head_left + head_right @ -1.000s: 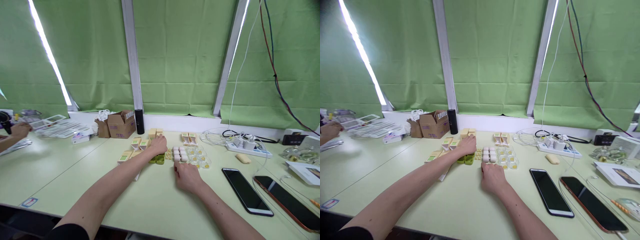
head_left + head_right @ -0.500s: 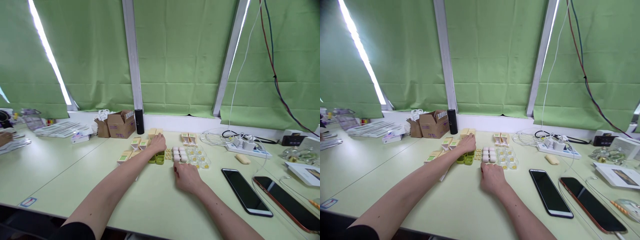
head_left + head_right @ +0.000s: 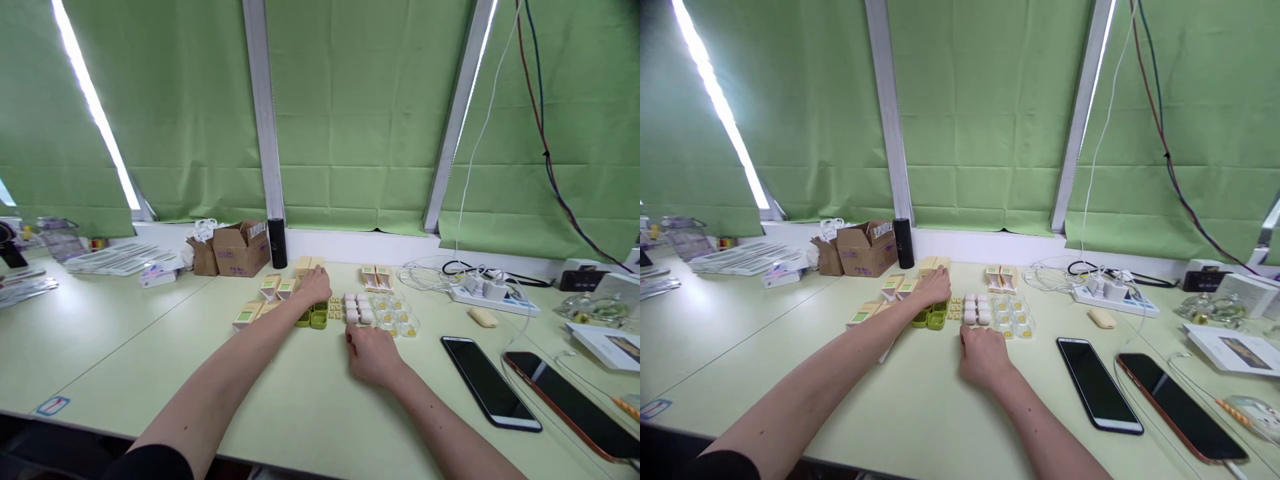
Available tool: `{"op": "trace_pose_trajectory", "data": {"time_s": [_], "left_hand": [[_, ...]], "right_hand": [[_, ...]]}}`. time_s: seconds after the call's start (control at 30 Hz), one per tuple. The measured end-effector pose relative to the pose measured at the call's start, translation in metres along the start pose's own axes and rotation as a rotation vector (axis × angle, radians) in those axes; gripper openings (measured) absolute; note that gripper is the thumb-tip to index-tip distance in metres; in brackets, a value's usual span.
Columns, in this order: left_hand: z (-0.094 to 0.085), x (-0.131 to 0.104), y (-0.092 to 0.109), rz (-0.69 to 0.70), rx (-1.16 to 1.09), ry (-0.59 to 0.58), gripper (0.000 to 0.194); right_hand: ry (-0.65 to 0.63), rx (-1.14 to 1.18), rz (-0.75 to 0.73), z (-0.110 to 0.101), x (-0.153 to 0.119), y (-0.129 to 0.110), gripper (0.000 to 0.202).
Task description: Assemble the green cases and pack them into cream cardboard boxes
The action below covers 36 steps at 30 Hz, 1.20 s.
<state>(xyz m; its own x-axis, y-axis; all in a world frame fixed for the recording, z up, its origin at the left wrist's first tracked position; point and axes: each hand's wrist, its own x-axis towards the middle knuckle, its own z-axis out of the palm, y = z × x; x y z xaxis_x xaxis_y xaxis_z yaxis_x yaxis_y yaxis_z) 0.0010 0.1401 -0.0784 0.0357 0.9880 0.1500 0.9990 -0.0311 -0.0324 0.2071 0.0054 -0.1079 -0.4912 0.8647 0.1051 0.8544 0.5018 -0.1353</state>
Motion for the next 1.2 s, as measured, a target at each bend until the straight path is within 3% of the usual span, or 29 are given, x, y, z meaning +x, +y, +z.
{"op": "trace_pose_trajectory", "data": {"time_s": [0.3, 0.6, 0.83, 0.97, 1.2], "left_hand": [[-0.018, -0.022, 0.002, 0.013, -0.071, 0.088, 0.048], [-0.040, -0.089, -0.012, 0.066, -0.166, 0.275, 0.034], [-0.019, -0.132, -0.018, 0.134, -0.084, 0.148, 0.021], [-0.011, -0.140, -0.014, 0.143, -0.080, 0.109, 0.015], [-0.015, -0.143, -0.007, 0.121, 0.046, 0.038, 0.015]], "right_hand": [[-0.014, -0.008, 0.008, 0.000, 0.000, 0.000, 0.020], [-0.001, 0.014, 0.016, -0.001, 0.000, -0.002, 0.018], [0.007, 0.026, 0.020, 0.001, 0.000, -0.002, 0.019], [0.012, 0.015, 0.011, 0.000, 0.000, -0.002, 0.019], [0.030, 0.005, 0.012, 0.001, 0.000, -0.003, 0.018]]}}
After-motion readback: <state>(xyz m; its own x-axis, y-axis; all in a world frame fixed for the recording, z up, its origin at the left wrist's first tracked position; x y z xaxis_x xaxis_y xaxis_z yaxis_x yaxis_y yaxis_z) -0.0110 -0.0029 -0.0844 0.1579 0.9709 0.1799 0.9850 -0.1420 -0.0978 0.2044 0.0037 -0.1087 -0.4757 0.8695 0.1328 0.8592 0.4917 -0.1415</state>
